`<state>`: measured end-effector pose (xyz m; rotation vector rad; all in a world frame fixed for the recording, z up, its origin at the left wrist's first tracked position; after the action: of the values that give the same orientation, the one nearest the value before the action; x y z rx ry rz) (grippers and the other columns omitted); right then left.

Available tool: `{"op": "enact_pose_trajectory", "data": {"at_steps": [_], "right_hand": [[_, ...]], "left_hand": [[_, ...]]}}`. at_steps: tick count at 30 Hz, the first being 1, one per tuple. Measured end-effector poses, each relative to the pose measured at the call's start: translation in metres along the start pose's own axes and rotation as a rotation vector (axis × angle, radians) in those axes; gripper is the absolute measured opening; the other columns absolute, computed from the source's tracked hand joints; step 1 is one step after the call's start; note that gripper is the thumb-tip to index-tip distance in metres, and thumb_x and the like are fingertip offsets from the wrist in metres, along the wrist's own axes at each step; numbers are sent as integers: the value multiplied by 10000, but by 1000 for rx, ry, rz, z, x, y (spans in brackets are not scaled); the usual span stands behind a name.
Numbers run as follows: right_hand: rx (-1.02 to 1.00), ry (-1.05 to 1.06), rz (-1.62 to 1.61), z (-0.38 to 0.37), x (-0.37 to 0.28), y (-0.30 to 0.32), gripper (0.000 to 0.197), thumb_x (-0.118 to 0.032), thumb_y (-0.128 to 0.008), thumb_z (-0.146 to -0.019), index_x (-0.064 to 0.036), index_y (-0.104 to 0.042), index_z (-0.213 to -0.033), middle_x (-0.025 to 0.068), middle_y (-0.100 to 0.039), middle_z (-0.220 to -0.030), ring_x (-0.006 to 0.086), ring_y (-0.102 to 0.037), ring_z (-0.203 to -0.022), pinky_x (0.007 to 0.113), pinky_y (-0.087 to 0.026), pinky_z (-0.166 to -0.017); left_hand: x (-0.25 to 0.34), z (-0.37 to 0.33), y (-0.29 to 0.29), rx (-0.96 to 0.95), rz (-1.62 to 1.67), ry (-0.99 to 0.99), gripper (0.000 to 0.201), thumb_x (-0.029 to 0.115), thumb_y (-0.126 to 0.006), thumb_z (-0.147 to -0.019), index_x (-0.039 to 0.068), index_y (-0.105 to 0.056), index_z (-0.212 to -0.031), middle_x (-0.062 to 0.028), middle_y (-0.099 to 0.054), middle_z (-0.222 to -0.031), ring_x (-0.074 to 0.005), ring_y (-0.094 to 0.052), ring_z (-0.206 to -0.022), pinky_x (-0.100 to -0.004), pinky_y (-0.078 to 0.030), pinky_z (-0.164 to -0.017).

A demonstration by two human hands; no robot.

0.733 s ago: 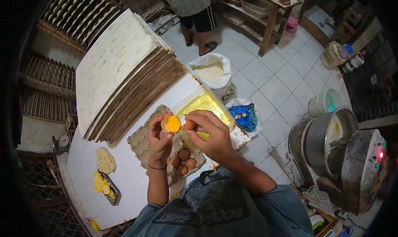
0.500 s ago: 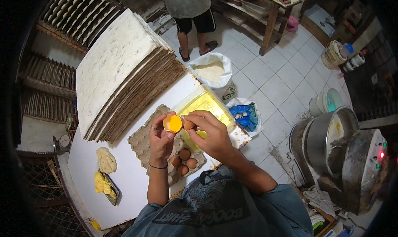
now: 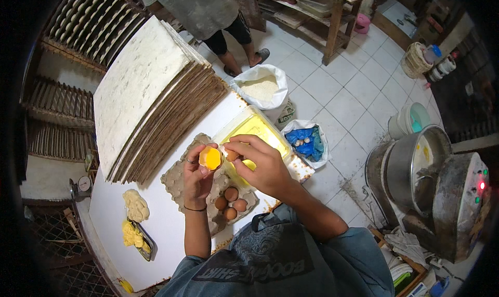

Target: The person cracks eggs one by one, separates the yolks from the whites, and places the yolks into a yellow container while discarding the shells. The task is performed repeatedly at a table in a bakery.

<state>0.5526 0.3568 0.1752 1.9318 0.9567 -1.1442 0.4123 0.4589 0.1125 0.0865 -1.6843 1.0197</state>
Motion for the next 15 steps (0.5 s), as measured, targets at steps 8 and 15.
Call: {"op": "enact_pose_trajectory", "data": {"at_steps": [8, 15], "right_hand": [[-21, 1, 34, 0, 2, -4, 279, 32, -580, -742, -8, -600, -1018, 123, -580, -998, 229, -603, -872, 292, -491, -756], [62, -67, -85, 0, 16, 13, 289, 40, -569, -751, 24, -581, -1039, 136, -572, -1029, 186, -610, -845, 259, -520, -729]], "left_hand": [[2, -2, 0, -14, -23, -6, 490, 28, -636, -706, 18, -508, -1178, -184, -513, -1184, -256, -494, -1112, -377, -393, -959], [5, 0, 6, -89, 91, -6, 485, 52, -626, -704, 43, -517, -1176, -208, -507, -1174, -316, -529, -1055, -404, -439, -902]]}}
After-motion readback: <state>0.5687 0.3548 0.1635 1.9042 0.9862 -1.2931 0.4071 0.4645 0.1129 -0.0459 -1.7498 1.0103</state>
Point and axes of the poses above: each hand's wrist, its own z-axis away from the middle knuckle, its own y-axis out of the back of the hand, x = y × z, the point moved 7 cm from there along -z, towards the middle knuckle
